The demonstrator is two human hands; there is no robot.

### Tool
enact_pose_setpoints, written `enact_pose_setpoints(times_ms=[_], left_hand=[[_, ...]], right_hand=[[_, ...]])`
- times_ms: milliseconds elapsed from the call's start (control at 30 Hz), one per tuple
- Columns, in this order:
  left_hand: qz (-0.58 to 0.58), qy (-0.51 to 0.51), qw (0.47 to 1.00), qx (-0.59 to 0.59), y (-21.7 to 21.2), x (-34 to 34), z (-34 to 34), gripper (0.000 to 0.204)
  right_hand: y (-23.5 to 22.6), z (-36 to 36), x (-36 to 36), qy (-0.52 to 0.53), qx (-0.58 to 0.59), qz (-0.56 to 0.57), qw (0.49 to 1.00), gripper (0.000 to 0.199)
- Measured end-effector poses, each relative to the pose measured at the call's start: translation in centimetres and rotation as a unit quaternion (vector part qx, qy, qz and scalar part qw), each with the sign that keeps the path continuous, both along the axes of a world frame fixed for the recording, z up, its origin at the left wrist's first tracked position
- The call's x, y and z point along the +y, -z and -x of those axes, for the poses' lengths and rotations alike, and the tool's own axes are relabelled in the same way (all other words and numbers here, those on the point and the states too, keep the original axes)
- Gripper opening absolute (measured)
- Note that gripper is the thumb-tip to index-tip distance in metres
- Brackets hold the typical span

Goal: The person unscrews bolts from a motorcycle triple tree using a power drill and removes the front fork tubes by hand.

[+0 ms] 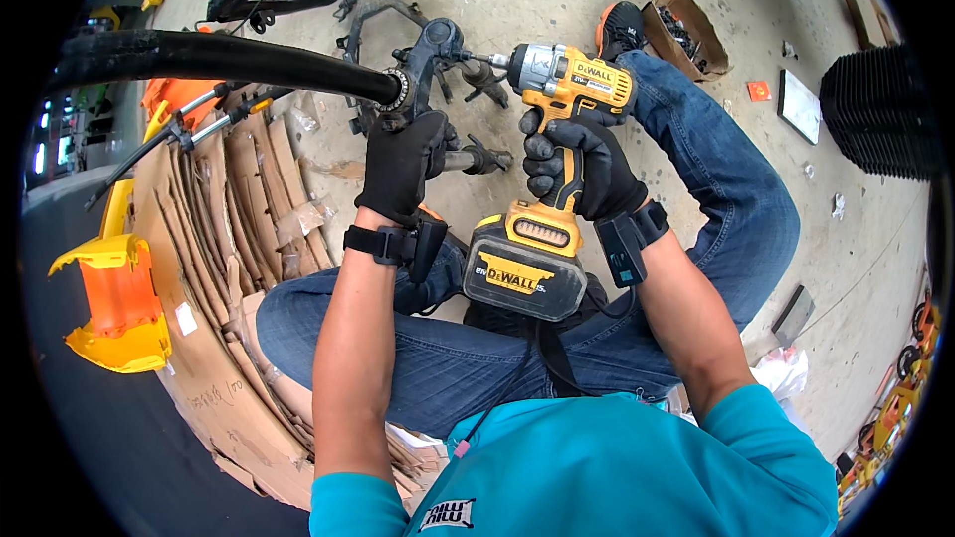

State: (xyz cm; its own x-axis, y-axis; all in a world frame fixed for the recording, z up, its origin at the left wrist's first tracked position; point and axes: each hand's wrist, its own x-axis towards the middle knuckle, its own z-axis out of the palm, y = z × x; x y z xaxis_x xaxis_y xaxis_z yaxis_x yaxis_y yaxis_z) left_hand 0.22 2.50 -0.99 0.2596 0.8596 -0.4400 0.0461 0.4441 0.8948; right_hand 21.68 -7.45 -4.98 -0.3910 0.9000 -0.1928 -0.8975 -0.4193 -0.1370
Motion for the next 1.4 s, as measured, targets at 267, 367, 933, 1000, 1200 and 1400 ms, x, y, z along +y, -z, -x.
enact_pose_setpoints(times_ms=[267,367,933,1000,1200,1400], left_hand=[[-0.006,-0.002,1.0,0.003,-0.1,-0.1,-0.2,0.015],[-0.014,-0.01,1.0,-0.005,-0.1,-0.2,-0.3,0.015],[-0.019,-0.009,1.0,0.007,0.2,0.2,0.2,0.015],[-0.017,-0.001,1.0,0.007,0.3,0.3,-0.3,0.014],[-0.001,0.003,1.0,-0.006,0.5,0.4,0.5,0.014],[-0.003,-0.023,1.0,-0.008,-0.2,0.0,-0.2,0.014]], right_hand=[[-0.1,-0.7,-0.4,-0.007,-0.059,-0.013,0.998,0.044],[-0.1,-1.1,-0.9,-0.009,-0.07,-0.002,0.998,0.044],[9.0,-0.1,-1.4,0.081,-0.766,-0.053,0.636,0.047],[14.1,-0.9,-1.9,0.026,-0.822,-0.037,0.567,0.05],[16.5,0.8,-5.3,-0.238,-0.892,0.119,0.366,0.045],[19.9,0.7,-7.7,-0.283,-0.855,0.159,0.405,0.057]])
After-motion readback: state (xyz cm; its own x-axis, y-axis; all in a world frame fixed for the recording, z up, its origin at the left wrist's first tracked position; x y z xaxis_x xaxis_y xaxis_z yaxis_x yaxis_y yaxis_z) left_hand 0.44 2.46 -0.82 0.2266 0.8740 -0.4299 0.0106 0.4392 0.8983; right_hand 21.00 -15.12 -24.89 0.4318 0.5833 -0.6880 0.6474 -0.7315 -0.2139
